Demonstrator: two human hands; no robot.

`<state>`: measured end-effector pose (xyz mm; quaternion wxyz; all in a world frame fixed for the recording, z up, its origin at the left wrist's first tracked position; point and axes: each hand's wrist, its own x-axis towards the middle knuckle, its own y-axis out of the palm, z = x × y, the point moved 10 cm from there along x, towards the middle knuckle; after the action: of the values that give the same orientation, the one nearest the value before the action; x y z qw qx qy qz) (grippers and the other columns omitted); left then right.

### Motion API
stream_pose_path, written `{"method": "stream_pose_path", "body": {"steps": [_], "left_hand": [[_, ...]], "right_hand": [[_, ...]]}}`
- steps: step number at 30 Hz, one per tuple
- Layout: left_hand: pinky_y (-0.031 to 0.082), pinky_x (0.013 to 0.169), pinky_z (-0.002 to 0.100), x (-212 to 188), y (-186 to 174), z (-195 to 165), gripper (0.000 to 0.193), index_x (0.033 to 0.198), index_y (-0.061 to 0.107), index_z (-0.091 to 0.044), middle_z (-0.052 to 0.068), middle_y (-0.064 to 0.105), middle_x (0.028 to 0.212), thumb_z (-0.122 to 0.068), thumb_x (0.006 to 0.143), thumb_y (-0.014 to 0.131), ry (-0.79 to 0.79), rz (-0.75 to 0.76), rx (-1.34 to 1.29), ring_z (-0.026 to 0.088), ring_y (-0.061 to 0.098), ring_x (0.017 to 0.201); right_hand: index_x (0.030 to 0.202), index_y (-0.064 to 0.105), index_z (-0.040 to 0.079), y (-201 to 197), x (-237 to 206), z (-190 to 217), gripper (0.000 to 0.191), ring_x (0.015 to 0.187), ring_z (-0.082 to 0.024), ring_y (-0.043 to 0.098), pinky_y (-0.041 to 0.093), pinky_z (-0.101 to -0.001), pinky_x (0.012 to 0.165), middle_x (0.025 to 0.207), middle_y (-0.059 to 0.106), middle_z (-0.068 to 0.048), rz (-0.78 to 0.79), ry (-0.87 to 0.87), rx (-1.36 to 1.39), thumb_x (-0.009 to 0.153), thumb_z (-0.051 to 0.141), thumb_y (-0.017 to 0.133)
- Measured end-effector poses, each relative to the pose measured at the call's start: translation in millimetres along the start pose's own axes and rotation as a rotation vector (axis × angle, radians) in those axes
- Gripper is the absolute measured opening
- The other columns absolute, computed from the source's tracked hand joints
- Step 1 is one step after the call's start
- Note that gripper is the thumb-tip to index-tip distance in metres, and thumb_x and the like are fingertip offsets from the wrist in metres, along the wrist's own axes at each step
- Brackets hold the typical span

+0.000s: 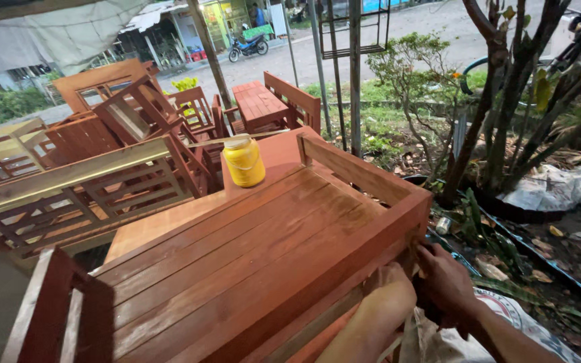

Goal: The person wipes a reddish wood stain or oil onto a wooden furniture frame using a dark cloth, working over the legs, rails, side panels and tabletop surfaces of the piece, moving around it to reach different sides.

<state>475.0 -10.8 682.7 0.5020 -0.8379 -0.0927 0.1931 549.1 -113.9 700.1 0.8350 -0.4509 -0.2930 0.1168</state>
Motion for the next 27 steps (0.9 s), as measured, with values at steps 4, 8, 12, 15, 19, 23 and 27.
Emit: {"method": "stream_pose_path", "body": {"steps": [4, 8, 12, 15, 19, 23, 27], "left_hand": [[0.044, 0.109, 0.051, -1.2, -0.1, 0.5, 0.046, 0.133, 0.062, -0.004, 0.023, 0.061, 0.139, -0.023, 0.092, 0.068, 0.003, 0.005, 0.006, 0.041, 0.055, 0.133], [0.043, 0.109, 0.051, 3.5, -0.1, 1.0, 0.047, 0.134, 0.062, -0.004, 0.022, 0.06, 0.14, -0.023, 0.091, 0.069, 0.007, 0.002, 0.012, 0.041, 0.054, 0.133], [0.042, 0.11, 0.051, 10.7, 0.0, 0.7, 0.048, 0.134, 0.062, -0.004, 0.022, 0.059, 0.141, -0.023, 0.091, 0.069, 0.007, -0.004, 0.016, 0.04, 0.053, 0.134], [0.042, 0.11, 0.051, 15.0, 2.5, -0.5, 0.049, 0.135, 0.062, -0.004, 0.022, 0.058, 0.142, -0.023, 0.091, 0.069, 0.008, 0.001, 0.023, 0.04, 0.052, 0.135], [0.041, 0.11, 0.051, 19.2, 4.7, -2.7, 0.05, 0.135, 0.062, -0.003, 0.022, 0.057, 0.143, -0.022, 0.09, 0.07, 0.011, 0.002, 0.027, 0.04, 0.051, 0.136], [0.04, 0.111, 0.051, 21.8, 4.6, -3.8, 0.051, 0.136, 0.062, -0.003, 0.021, 0.057, 0.144, -0.022, 0.09, 0.07, 0.013, 0.002, 0.035, 0.04, 0.05, 0.137], [0.039, 0.11, 0.053, 21.6, 4.0, -3.6, 0.051, 0.137, 0.061, -0.004, 0.02, 0.056, 0.144, -0.023, 0.091, 0.07, 0.018, -0.011, 0.046, 0.04, 0.048, 0.136]], "right_hand": [[0.146, 0.054, 0.024, 11.8, -5.4, -15.6, 0.076, 0.121, -0.032, 0.062, 0.054, -0.0403, 0.098, 0.135, 0.059, -0.005, 0.107, 0.131, 0.006, 0.074, 0.015, 0.075], [0.142, 0.056, 0.019, 6.0, -5.3, -10.5, 0.081, 0.121, -0.032, 0.061, 0.054, -0.0418, 0.095, 0.147, 0.053, -0.003, -0.002, 0.033, 0.055, 0.063, 0.013, 0.078], [0.139, 0.06, 0.021, 7.6, -4.9, -17.9, 0.078, 0.12, -0.031, 0.063, 0.055, -0.0418, 0.094, 0.146, 0.055, -0.001, 0.002, 0.064, 0.047, 0.064, 0.015, 0.079], [0.131, 0.067, 0.022, -2.4, -3.0, -15.5, 0.064, 0.118, -0.028, 0.067, 0.058, -0.0387, 0.093, 0.144, 0.06, 0.001, -0.049, 0.014, 0.036, 0.068, 0.011, 0.071], [0.135, 0.068, 0.033, 1.7, 2.0, -37.1, 0.042, 0.115, -0.027, 0.069, 0.058, -0.0405, 0.094, 0.14, 0.064, 0.004, 0.091, 0.209, -0.082, 0.094, 0.026, 0.058], [0.13, 0.066, 0.028, -7.5, 15.7, -16.3, 0.044, 0.113, -0.027, 0.069, 0.06, -0.0417, 0.089, 0.141, 0.062, 0.004, 0.026, 0.026, -0.068, 0.088, 0.025, 0.054], [0.143, 0.057, 0.026, 6.0, 36.2, -8.1, 0.053, 0.11, -0.032, 0.069, 0.059, -0.0446, 0.089, 0.129, 0.067, -0.01, 0.148, 0.033, -0.166, 0.09, 0.021, 0.053]]}}
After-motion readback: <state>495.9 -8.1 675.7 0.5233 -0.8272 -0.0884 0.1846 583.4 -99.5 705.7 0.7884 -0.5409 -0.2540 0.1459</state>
